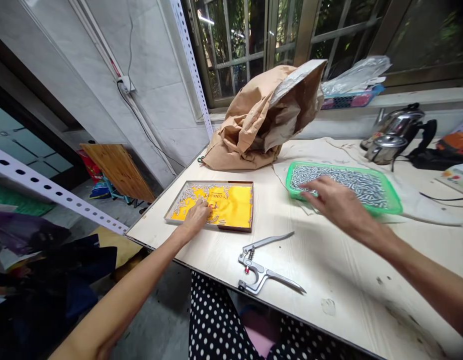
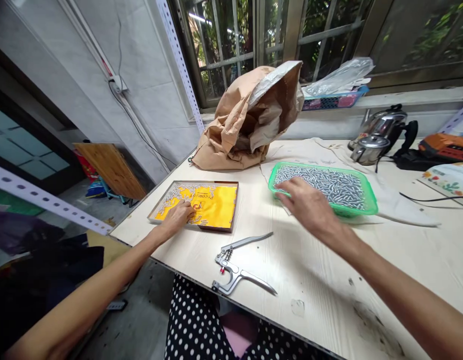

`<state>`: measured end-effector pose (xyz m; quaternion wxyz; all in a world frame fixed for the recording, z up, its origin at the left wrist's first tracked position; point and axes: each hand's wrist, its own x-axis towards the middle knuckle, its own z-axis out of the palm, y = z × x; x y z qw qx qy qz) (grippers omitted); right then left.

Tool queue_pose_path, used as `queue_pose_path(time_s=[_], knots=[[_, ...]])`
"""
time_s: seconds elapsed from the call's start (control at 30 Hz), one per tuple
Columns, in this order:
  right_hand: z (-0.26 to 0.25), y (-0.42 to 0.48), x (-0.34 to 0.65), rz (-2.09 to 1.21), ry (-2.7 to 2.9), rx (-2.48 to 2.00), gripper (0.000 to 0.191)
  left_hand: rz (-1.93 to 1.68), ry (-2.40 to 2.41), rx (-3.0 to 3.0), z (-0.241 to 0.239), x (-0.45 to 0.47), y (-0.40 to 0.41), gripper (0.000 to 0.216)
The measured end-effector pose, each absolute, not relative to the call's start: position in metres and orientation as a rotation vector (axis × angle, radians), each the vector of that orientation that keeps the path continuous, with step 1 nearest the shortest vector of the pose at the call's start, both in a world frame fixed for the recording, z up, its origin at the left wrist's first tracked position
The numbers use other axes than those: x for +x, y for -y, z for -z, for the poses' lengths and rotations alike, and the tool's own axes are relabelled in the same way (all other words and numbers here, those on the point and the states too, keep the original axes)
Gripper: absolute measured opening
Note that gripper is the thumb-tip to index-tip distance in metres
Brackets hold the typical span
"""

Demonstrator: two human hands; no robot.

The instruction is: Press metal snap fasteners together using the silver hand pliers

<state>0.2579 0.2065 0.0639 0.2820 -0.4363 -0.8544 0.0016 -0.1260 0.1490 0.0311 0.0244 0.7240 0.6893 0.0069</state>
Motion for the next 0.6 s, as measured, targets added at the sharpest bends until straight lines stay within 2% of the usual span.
queue_pose_path(time_s=[0.13,0.23,0.3,0.4,0.6], knots=[[-0.037,-0.133,0.221,-0.439,2.633,-0.999,0.022,-0.112,-2.100,2.249,-0.036,-0.123,-0.147,0.021],[-0.022,-0.097,0.207,-0.571,2.818,-0.978,0.018,-0.443,-2.031,2.015,-0.040,-0.102,-0.124,0.016],[-0.015,-0.086,0.205,-0.596,2.838,-0.950,0.014,-0.620,-1.867,1.715,-0.040,-0.081,-0.098,0.021],[-0.011,-0.084,0.205,-0.588,2.857,-0.931,0.010,-0.651,-1.656,1.329,-0.036,-0.050,-0.057,0.035],[-0.008,-0.087,0.204,-0.482,2.901,-0.948,0.011,-0.632,-1.664,1.122,-0.020,-0.020,-0.031,0.042]])
